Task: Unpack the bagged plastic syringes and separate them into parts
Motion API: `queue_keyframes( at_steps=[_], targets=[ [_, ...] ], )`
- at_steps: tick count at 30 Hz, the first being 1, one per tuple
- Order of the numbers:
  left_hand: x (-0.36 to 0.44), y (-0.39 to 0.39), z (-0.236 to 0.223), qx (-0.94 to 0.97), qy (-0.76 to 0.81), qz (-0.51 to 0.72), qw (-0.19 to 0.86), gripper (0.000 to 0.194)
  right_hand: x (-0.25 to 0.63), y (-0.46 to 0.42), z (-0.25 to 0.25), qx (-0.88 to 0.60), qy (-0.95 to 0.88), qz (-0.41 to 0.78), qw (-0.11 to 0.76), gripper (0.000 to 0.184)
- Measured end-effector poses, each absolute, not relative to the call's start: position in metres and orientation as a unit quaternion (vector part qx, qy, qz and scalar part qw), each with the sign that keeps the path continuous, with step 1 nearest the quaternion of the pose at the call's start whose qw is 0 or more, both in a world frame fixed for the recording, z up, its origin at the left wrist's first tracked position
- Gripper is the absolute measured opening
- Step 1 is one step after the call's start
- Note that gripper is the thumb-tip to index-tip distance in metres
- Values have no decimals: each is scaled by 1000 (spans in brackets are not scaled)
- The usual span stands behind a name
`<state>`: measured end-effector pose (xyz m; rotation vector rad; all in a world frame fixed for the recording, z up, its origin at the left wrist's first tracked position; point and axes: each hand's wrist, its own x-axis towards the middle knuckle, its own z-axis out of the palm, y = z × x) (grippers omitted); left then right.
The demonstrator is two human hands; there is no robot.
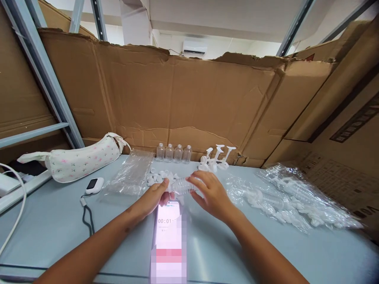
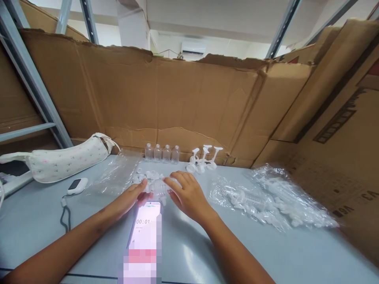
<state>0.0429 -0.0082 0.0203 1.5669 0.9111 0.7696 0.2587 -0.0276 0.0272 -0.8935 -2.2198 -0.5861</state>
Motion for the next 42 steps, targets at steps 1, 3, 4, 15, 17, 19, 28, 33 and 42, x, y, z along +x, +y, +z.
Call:
queue_keyframes(
  at_steps=[1,3,4,15,17,19,28,33,42],
  targets=[
    [43,-9,20,674,391,350,520,48,258,-27,26,-354,-847,-221,330,38],
    [41,-10,20,708,405,376,439,34,258,-26,24,-380,-839,-197,335,43],
    [40,-10,20,734,413,378,384,31,257,-26,23,-388,-837,-183,340,44],
    [23,3,18,888,368,270,53,41,255,-29,24,-367,-852,-177,329,44],
    [27,1,17,860,392,277,171,47,254,-29,25,-367,-844,-218,326,42],
    [32,-3,18,810,399,288,319,53,253,-30,26,-373,-820,-282,330,39],
    [34,-11,28,820,441,273,241,54,260,-24,28,-430,-713,-363,418,31],
    [29,-1,21,858,446,241,-81,27,266,-17,25,-473,-707,-296,434,33],
    [35,21,5,849,462,218,-134,40,268,-11,16,-485,-728,-270,402,34]
  ],
)
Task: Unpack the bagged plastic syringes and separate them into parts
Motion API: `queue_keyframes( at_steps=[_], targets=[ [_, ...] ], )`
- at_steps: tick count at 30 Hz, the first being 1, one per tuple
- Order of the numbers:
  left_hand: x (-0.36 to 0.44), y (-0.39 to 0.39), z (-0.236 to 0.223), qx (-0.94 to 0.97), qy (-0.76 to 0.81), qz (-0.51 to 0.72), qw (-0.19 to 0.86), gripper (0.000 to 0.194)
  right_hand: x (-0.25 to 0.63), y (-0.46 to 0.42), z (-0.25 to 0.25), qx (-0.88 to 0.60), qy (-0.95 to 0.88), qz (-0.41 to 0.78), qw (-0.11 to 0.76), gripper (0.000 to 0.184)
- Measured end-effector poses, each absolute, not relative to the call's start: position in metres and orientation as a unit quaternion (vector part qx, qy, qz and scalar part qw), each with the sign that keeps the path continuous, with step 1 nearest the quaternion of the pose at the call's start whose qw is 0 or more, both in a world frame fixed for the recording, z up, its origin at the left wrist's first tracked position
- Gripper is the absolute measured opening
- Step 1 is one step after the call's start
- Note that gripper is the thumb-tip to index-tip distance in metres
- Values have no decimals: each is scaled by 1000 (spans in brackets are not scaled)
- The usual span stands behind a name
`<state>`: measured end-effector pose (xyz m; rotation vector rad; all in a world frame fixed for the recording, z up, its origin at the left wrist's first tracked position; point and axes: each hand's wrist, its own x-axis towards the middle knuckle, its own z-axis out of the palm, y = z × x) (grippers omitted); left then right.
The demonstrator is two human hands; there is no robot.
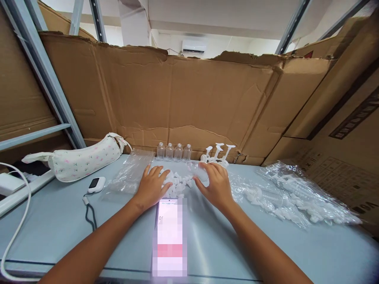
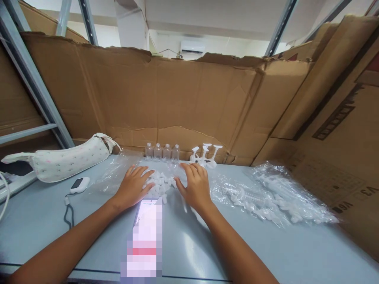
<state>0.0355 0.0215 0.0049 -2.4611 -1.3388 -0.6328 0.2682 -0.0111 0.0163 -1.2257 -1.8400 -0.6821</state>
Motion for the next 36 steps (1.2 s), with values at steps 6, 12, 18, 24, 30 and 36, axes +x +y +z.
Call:
queue_keyframes(
  at_steps=[6,12,18,24,30,36],
  targets=[
    [33,47,-4,-834,-518,-177,66,51,269,-9,14,-498,-743,-234,381,35],
    [34,49,-4,-852,-487,-185,56,40,268,-7,7,-521,-748,-189,365,36],
    [43,35,2,-871,-443,-212,22,37,270,-3,5,-523,-746,-160,380,38],
    [44,31,5,-875,-426,-225,-53,35,271,-4,12,-514,-741,-154,404,39],
    [42,27,5,-872,-410,-255,-74,33,262,13,17,-521,-724,-37,450,42],
    [37,25,2,-872,-428,-238,11,31,232,57,26,-533,-741,88,398,42]
  ],
)
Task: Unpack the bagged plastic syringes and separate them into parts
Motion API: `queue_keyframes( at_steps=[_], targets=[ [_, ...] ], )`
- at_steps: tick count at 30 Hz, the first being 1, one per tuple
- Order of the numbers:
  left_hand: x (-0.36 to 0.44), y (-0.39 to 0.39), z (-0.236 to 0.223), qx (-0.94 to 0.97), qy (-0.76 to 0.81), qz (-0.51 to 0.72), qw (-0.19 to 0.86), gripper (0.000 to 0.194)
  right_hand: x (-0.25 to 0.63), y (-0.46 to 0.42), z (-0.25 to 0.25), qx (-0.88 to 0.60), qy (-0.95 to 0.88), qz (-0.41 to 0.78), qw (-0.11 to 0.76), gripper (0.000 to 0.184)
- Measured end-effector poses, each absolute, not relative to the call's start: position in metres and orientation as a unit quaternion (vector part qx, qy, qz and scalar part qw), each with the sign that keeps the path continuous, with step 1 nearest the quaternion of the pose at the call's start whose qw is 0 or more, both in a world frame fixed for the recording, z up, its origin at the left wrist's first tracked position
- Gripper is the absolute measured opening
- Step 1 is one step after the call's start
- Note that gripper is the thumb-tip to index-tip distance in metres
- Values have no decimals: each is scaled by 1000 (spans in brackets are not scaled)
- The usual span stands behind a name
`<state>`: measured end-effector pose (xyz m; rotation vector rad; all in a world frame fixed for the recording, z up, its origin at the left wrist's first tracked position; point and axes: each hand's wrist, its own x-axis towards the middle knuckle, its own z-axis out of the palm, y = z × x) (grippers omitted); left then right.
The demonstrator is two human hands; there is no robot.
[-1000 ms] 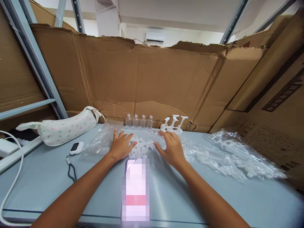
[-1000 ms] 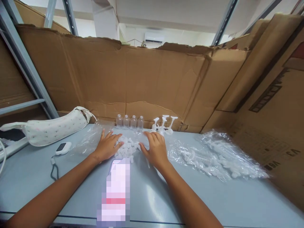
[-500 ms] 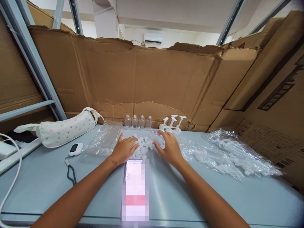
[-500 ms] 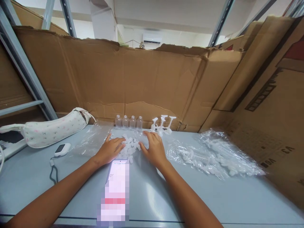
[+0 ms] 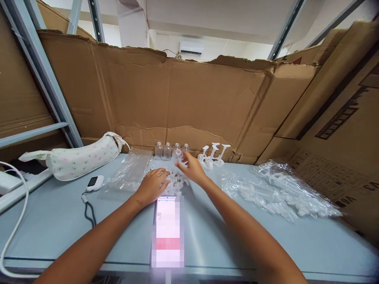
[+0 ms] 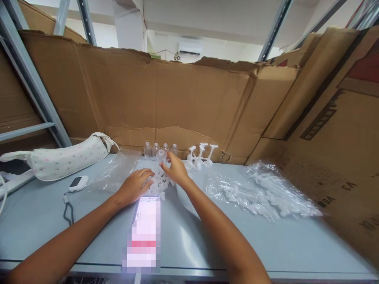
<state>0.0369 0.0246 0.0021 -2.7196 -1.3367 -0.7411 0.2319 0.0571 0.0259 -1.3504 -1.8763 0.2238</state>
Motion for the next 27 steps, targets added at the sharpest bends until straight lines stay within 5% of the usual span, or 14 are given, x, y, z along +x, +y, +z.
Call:
queue_keyframes(
  at_steps=[9,27],
  targets=[
    [20,33,-1,-817,-511,-245,105,35,177,107,20,-583,-736,101,329,45],
    [16,49,-14,-823,-517,-221,79,39,161,105,16,-664,-720,41,197,31]
  ],
)
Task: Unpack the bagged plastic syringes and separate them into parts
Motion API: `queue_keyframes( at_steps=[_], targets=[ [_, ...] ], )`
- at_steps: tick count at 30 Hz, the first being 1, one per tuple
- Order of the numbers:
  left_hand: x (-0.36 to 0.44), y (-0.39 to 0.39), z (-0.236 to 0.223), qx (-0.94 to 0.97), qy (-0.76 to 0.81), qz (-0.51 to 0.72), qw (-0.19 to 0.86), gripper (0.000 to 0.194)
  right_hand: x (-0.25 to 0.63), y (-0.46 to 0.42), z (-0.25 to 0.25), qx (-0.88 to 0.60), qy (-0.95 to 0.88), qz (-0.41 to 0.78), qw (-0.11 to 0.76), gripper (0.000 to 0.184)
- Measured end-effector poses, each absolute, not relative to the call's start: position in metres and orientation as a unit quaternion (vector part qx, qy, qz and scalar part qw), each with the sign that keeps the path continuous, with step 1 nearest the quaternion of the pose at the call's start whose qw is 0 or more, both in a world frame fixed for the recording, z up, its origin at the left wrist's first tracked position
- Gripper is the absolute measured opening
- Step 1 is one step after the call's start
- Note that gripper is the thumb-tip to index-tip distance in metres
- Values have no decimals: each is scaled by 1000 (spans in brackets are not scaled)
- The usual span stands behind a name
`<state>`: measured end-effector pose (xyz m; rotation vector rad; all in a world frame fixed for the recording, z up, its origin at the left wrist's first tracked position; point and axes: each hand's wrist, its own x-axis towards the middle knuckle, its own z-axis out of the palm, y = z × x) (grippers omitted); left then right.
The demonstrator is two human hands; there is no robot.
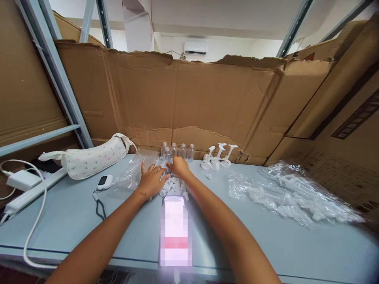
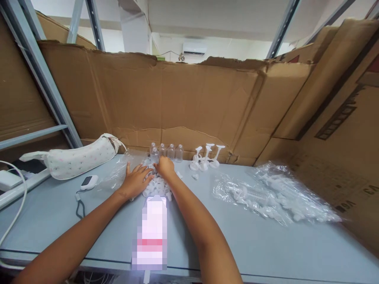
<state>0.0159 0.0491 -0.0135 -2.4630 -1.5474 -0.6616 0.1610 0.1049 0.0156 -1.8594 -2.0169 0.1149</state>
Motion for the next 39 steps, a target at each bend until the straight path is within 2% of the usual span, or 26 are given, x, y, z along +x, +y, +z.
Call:
queue_keyframes(
  at_steps=[10,15,19,23,27,31,33,39],
  targets=[
    [16,46,-14,-831,-503,-234,43,36,271,32,41,-720,-680,-24,141,30],
    [20,38,-8,-836,-488,-245,49,30,353,-1,41,-808,-576,-46,115,39],
    [24,26,1,-850,-460,-253,53,24,398,-15,26,-848,-523,-17,86,45],
    [28,20,2,-862,-430,-266,29,23,407,-15,9,-825,-560,31,71,41],
    [31,23,-3,-861,-415,-294,22,23,395,-13,7,-788,-607,52,89,44],
    [37,29,-7,-857,-402,-322,8,23,397,-17,12,-743,-647,39,165,49],
    [40,32,-7,-856,-396,-333,-4,22,408,-19,12,-768,-612,9,189,51],
    [47,30,-4,-864,-354,-358,-8,21,441,-15,0,-874,-472,61,93,58]
  ],
)
